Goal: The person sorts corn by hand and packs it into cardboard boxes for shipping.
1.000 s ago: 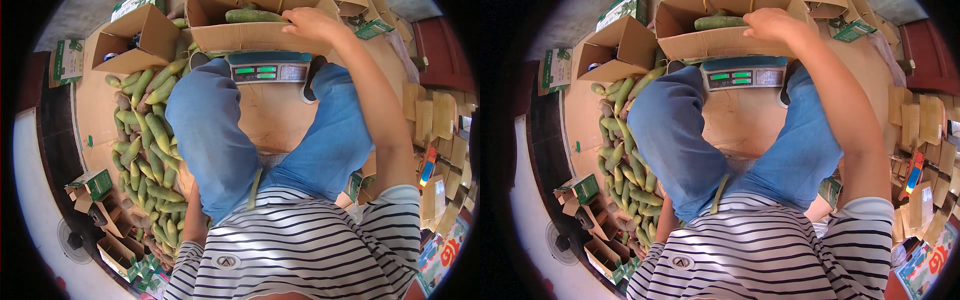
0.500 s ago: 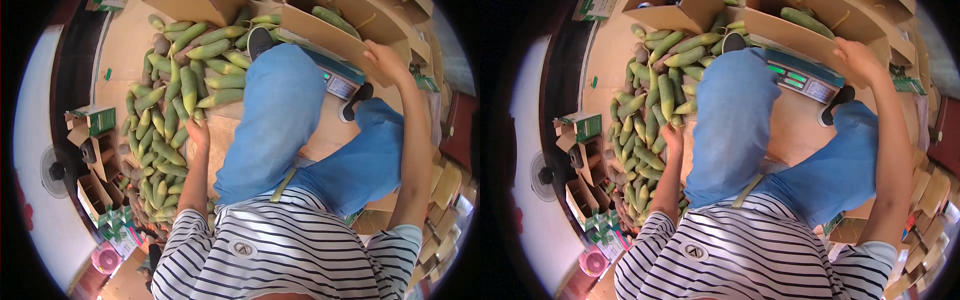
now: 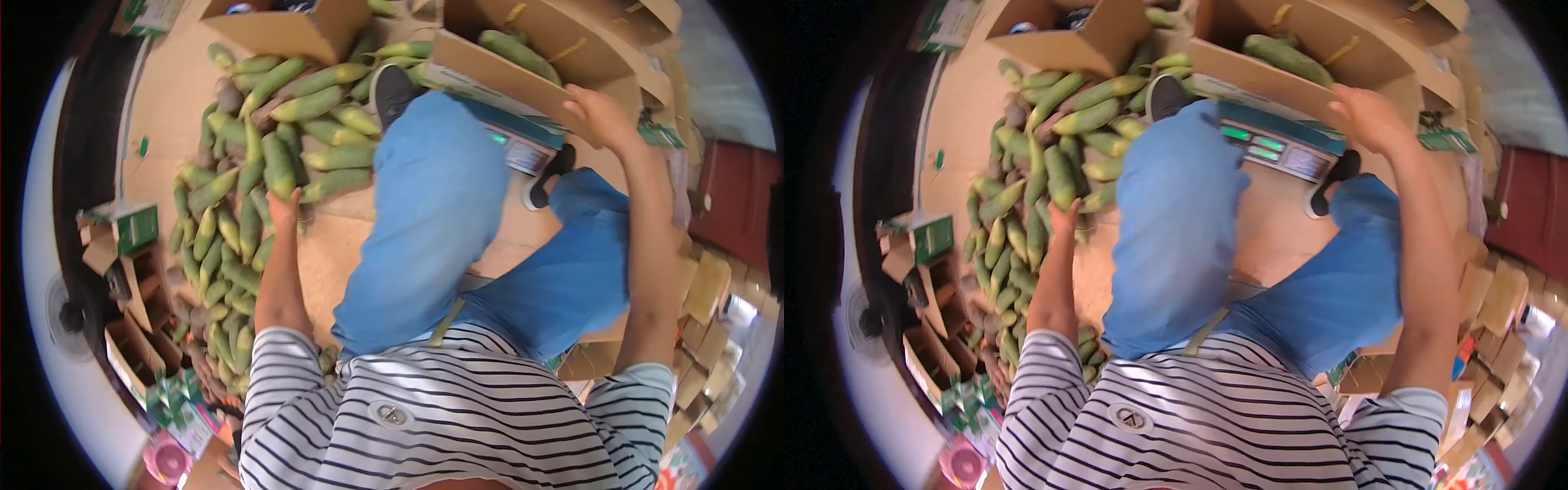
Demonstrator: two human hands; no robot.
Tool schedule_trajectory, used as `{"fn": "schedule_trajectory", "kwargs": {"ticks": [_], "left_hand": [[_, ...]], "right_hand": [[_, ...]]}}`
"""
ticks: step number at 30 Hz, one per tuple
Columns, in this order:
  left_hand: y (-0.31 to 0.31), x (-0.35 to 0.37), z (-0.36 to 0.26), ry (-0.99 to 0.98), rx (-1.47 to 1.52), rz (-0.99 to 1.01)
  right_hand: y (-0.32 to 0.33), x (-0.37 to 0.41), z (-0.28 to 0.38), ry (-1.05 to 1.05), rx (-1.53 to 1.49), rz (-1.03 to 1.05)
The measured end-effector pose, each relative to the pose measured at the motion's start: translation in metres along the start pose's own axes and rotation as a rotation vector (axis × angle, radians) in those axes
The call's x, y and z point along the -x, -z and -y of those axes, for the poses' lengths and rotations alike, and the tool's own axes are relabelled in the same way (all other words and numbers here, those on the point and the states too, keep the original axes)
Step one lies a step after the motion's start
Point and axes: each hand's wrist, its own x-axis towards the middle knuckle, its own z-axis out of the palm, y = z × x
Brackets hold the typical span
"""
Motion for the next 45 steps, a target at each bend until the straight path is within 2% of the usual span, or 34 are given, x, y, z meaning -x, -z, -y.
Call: {"fn": "schedule_trajectory", "kwargs": {"ticks": [2, 3, 4, 6, 9, 14, 18, 20, 23, 26, 30, 33, 36, 39, 42, 45], "left_hand": [[-0.01, 0.007, -0.008, -0.028, 0.163, -0.061], [-0.023, -0.003, 0.002, 0.048, 0.427, 0.059], [0.002, 0.023, -0.038, 0.252, 0.617, 0.228], [0.011, 0.038, -0.053, 0.282, 0.796, 0.324], [0.037, 0.08, -0.1, 0.038, 0.878, 0.429], [0.107, 0.134, -0.255, -0.469, 0.84, 0.449], [0.129, 0.141, -0.369, -0.785, 0.737, 0.674], [0.129, 0.148, -0.418, -0.839, 0.55, 0.723], [0.108, 0.152, -0.444, -1.162, 0.151, 0.185], [0.124, 0.18, -0.45, -1.36, 0.042, -0.021], [0.159, 0.234, -0.471, -1.468, 0.07, 0.125], [0.165, 0.266, -0.492, -1.486, 0.286, 0.258], [0.156, 0.267, -0.503, -1.483, 0.05, 0.149], [0.104, 0.232, -0.495, -1.499, -0.139, 0.033], [0.094, 0.208, -0.484, -1.415, -0.669, 0.122], [0.094, 0.202, -0.479, -1.436, -0.576, 0.254]], "right_hand": [[0.002, 0.003, 0.005, -0.028, -0.022, -0.002], [-0.002, 0.001, 0.001, -0.009, -0.029, -0.023], [0.004, 0.002, 0.003, -0.019, -0.03, 0.006], [0.014, 0.001, 0.011, -0.02, -0.041, 0.066], [0.006, 0.001, 0.006, -0.014, -0.028, 0.029], [0.008, 0.002, 0.009, -0.023, -0.006, 0.053], [0.015, 0.005, 0.015, -0.044, 0.007, 0.1], [0.015, 0.007, 0.016, -0.045, 0.02, 0.093], [0.018, 0.009, 0.017, -0.038, -0.002, 0.086], [0.017, 0.008, 0.015, -0.001, 0.002, 0.076], [0.003, -0.001, 0.004, 0.038, -0.038, -0.038], [0.018, 0.003, 0.012, -0.064, -0.032, 0.08], [0.017, 0.01, 0.012, -0.011, -0.048, 0.078], [0.017, 0.015, 0.009, -0.028, -0.044, 0.065], [0.025, 0.019, 0.002, 0.003, -0.105, -0.065], [0.022, 0.012, -0.008, -0.027, -0.084, -0.008]]}}
